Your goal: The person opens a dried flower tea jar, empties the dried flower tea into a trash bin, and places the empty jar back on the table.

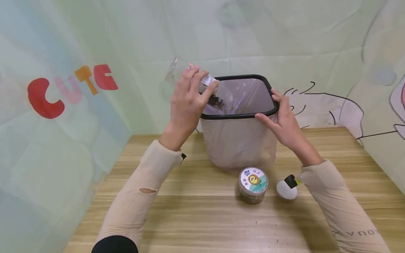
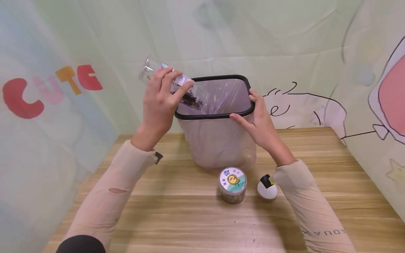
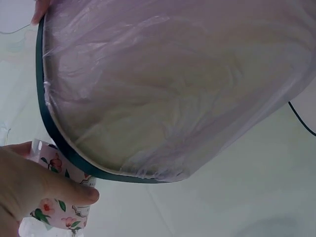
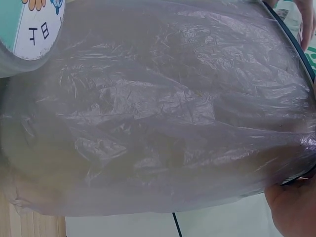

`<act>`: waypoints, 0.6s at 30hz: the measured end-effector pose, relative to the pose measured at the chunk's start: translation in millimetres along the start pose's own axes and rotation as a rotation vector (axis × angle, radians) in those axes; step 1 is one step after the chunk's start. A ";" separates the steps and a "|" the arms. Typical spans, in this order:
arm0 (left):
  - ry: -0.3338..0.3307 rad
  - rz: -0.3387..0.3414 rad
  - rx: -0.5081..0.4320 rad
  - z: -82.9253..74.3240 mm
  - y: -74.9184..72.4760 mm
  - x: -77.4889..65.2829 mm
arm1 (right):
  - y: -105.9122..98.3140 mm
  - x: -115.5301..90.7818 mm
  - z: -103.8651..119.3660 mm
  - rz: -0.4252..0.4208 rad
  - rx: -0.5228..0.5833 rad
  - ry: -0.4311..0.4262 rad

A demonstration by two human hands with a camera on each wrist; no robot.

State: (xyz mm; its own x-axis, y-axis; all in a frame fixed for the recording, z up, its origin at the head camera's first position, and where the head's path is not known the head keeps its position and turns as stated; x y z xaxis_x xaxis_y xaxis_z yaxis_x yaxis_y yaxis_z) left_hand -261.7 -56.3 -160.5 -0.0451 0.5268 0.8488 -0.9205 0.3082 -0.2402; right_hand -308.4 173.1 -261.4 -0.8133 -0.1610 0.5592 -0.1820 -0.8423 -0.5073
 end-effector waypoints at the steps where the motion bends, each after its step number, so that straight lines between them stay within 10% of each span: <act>1: 0.005 0.005 0.004 -0.4 0.2 0.5 | -0.3 0.3 0.0 -0.004 -0.003 -0.003; 18: 0.061 0.025 -0.023 -7.3 -0.7 7.4 | -2.2 1.2 1.5 -0.011 0.000 -0.019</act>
State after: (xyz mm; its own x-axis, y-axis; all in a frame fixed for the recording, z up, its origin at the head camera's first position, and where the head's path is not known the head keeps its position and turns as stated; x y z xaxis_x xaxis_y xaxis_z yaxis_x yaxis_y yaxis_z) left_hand -258.5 -46.9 -157.5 -0.0434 0.5812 0.8126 -0.9102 0.3123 -0.2720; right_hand -308.1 174.0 -258.6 -0.8004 -0.1621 0.5771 -0.1907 -0.8439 -0.5015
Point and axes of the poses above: each hand's wrist, its own x-axis towards the middle knuckle, its own y-axis out of the palm, z = x × y, the point moved 8 cm from there along x, towards the middle knuckle, and after that the axes turned 1 degree about -x, right-handed, at the moved point
